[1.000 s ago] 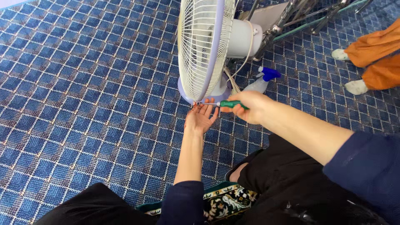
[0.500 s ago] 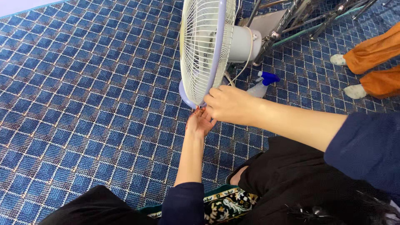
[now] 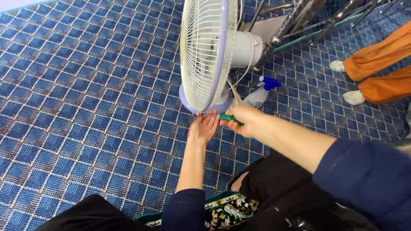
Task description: The person uses a screwdriver to loosen and remove screws from the base of an electric fan. After removing the screws, the person wipes the fan's front grill with a cloth.
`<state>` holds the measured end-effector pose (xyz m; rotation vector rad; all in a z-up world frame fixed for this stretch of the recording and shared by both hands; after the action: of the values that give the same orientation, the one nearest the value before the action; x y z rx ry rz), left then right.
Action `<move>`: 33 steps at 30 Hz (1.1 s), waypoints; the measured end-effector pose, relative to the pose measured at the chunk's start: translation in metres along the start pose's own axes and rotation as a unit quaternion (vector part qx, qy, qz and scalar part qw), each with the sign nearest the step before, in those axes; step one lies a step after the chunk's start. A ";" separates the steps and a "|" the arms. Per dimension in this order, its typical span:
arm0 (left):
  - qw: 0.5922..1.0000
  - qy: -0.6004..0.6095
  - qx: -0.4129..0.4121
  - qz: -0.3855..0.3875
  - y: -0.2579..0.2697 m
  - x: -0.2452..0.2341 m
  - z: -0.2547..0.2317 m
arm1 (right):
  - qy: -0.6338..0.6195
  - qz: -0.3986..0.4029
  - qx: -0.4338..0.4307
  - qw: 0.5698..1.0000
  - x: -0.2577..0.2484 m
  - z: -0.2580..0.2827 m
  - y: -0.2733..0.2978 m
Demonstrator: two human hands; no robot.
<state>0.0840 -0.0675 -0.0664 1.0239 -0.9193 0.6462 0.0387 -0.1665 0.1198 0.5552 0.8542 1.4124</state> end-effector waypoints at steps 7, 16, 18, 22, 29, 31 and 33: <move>0.996 0.091 0.025 0.001 -0.023 -0.008 -0.013 | -0.052 0.092 -0.063 0.992 0.016 -0.012 0.042; 0.999 0.007 0.018 0.046 -0.031 -0.012 -0.015 | 0.653 -0.217 -0.672 0.273 0.091 0.074 0.204; 0.996 0.004 -0.003 0.086 -0.023 0.002 -0.010 | 0.665 -0.196 -0.680 0.238 0.102 0.070 0.205; 0.998 -0.040 -0.015 0.049 -0.005 0.008 -0.004 | 0.708 -0.192 -0.632 0.251 0.111 0.067 0.183; 0.998 0.043 -0.013 0.033 0.001 0.005 -0.004 | 0.654 -0.240 -0.511 0.504 0.086 0.067 0.124; 0.998 0.059 -0.001 0.015 -0.002 0.001 -0.009 | 0.612 -0.267 -0.458 0.587 0.058 0.069 0.105; 0.998 0.047 0.031 -0.015 -0.001 -0.003 -0.020 | 0.384 -0.129 -0.212 0.890 0.003 0.033 0.052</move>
<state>0.0902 -0.0494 -0.0740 1.0521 -0.8041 0.6949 0.0326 -0.1526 0.1800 -0.4851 1.1341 1.5123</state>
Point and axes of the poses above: each hand's wrist, its own y-axis away from the middle knuckle, its own x-axis out of the palm, z = x × y, the point moved 10 cm from there along -y, towards the middle knuckle, and after that the axes turned 12 degrees about y, right-handed, at the moved point
